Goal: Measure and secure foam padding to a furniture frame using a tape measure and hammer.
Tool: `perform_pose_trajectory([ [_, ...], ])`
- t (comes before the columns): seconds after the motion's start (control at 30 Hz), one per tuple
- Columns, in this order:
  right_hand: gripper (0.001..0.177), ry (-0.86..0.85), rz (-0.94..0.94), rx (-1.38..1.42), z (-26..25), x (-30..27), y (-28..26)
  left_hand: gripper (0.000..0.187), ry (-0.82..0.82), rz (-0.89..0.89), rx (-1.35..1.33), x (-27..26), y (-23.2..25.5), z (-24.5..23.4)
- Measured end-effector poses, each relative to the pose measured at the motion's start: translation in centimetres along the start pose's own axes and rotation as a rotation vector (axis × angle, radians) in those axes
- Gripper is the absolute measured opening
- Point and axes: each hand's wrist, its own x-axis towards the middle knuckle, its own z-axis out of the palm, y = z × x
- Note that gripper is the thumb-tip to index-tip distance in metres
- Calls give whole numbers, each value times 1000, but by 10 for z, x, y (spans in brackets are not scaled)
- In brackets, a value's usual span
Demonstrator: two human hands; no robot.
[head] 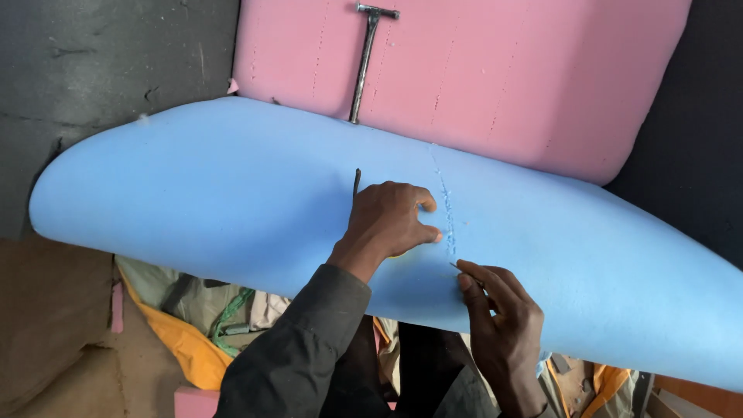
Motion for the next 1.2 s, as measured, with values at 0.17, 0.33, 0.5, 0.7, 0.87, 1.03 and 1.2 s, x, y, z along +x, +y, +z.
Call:
perform_pose_trajectory([
  [0.17,26,39,75,15,5,15,0,58,-9,-25,23,3,7,-3],
  [0.33,24,69,123,-58,15,15,0,60,39,26,5,2,1,0],
  [0.5,26,111,61,-32,19,-13,-1,52,125,91,17,-2,-1,16],
  [0.7,26,158,95,-41,23,-9,-10,44,184,109,-22,-6,-5,24],
  [0.87,23,159,108,-60,28,5,-4,43,201,127,-12,-6,-7,27],
  [1.03,27,163,56,-77,29,-25,-7,45,205,112,-17,-3,-10,29],
  [1.2,29,181,122,-12,29,-33,-9,42,139,40,-34,-8,-2,19],
])
